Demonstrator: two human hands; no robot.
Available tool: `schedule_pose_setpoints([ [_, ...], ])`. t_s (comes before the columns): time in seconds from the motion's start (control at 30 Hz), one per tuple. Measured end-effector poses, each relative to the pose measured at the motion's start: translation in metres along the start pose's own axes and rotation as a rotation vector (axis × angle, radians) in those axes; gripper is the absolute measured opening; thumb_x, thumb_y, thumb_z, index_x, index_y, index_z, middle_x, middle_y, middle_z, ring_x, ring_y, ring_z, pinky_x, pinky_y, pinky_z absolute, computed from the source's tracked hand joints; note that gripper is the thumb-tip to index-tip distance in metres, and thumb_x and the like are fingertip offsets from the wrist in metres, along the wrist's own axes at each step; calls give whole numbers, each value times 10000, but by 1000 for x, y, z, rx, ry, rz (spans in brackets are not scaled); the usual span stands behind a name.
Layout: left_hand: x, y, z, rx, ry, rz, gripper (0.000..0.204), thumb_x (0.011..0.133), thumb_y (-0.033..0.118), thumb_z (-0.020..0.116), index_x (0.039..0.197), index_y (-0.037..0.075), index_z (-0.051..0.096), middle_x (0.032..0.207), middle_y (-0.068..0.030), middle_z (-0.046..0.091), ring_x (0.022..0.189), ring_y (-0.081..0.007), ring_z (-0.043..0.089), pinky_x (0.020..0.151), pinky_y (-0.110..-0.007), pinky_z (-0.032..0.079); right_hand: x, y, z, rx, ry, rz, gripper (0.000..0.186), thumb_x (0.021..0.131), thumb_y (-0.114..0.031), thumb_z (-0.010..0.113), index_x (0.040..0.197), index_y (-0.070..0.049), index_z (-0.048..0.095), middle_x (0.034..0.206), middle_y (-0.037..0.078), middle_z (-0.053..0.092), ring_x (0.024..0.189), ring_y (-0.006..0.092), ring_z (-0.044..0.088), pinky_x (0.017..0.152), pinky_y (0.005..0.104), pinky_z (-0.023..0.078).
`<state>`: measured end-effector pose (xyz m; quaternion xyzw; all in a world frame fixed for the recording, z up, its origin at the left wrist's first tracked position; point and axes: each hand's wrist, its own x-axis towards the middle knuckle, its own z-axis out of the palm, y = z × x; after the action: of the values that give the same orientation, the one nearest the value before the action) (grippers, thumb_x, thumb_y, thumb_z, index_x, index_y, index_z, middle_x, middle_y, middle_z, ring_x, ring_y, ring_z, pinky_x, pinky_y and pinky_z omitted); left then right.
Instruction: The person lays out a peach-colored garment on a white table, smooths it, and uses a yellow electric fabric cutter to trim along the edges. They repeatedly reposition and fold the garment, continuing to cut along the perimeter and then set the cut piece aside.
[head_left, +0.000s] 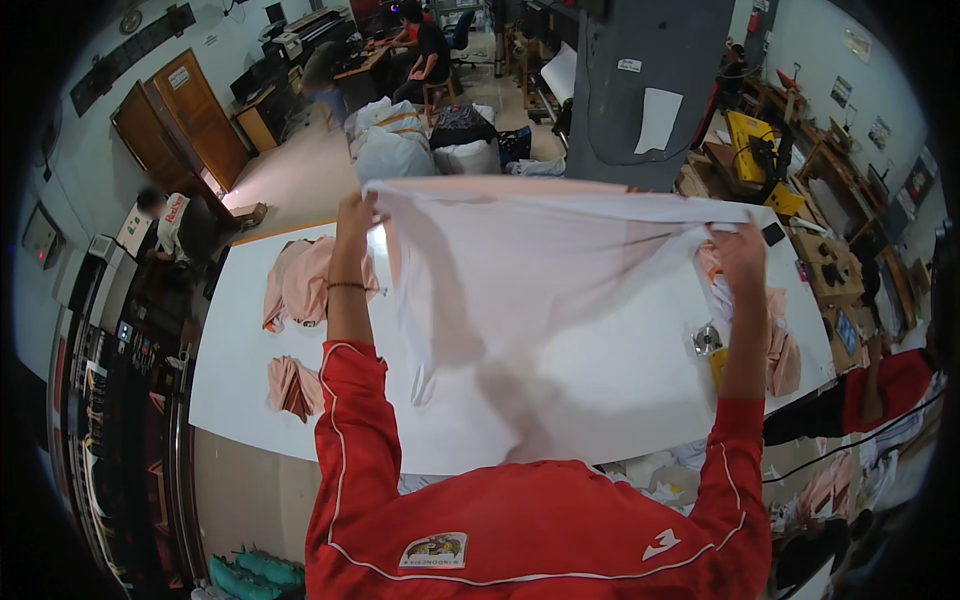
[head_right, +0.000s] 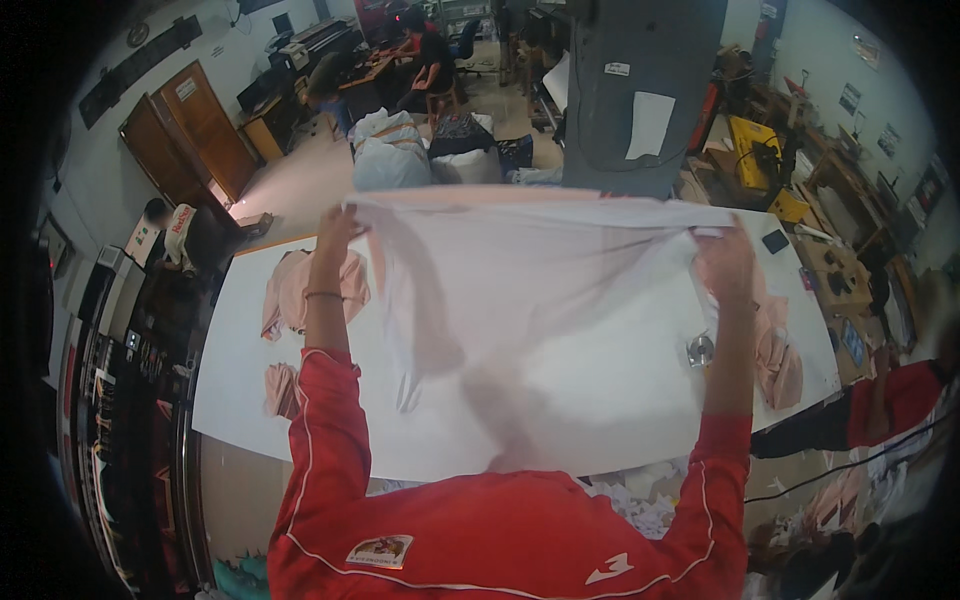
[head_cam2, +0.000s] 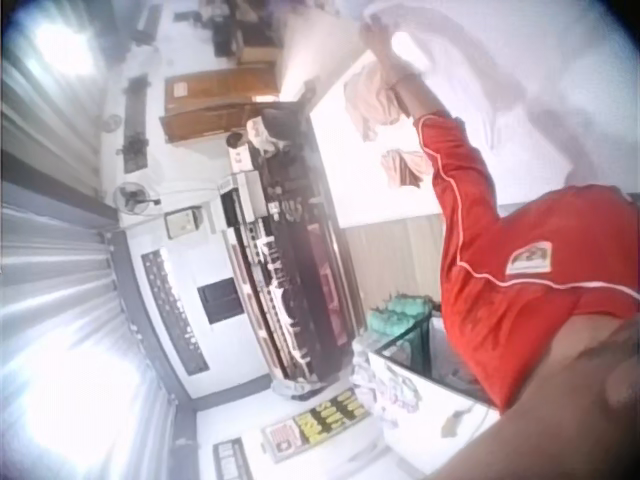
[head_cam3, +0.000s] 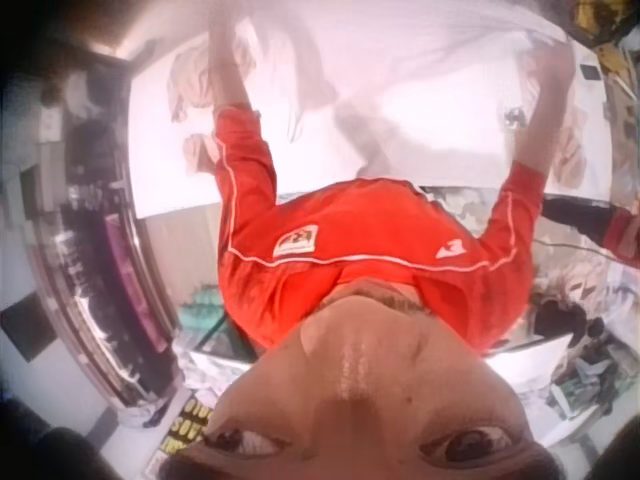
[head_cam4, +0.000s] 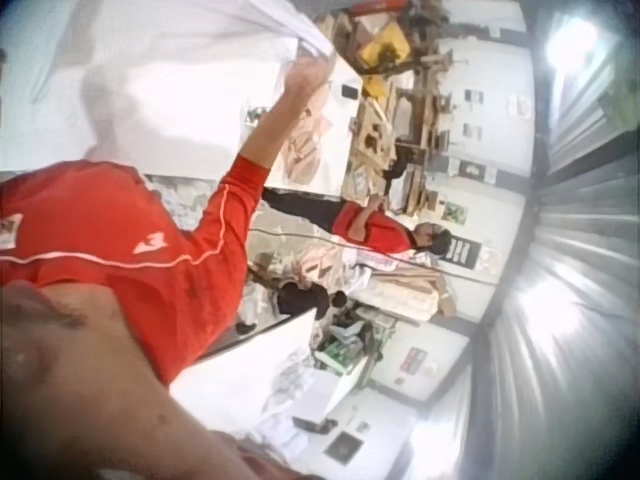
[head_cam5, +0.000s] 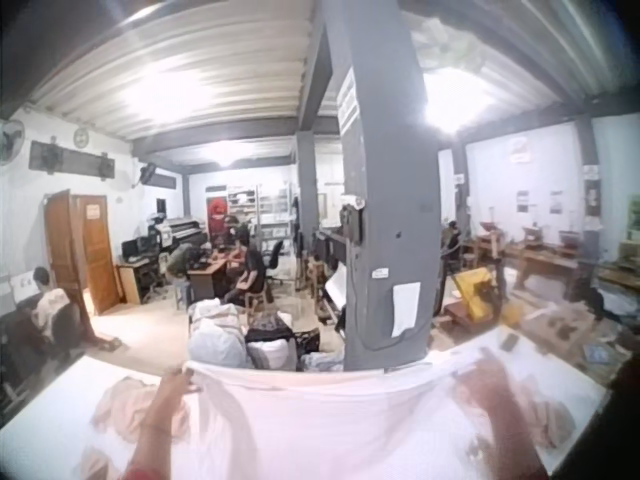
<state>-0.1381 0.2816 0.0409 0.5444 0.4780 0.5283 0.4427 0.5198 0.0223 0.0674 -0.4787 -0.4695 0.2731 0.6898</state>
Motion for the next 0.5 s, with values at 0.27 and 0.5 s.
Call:
schedule_pose_setpoints([
  [0.27,-14,123,55,-251,-59,309,309,1113,146,538,1338,-6,685,1220,-94,706,1053,-171,684,964,-358,582,-129,-131,-76,277,105,-321,322,998,-222,696,1222,2,637,1196,160,663,1118,332,661,1052,434,500],
  [0.5,-5,-75,10,314,-187,285,304,1054,92,572,1308,44,732,1253,-105,761,1081,-259,728,949,-392,563,-266,-97,-52,-247,-210,221,274,728,-62,859,943,-26,693,878,56,662,775,156,634,673,315,521],
])
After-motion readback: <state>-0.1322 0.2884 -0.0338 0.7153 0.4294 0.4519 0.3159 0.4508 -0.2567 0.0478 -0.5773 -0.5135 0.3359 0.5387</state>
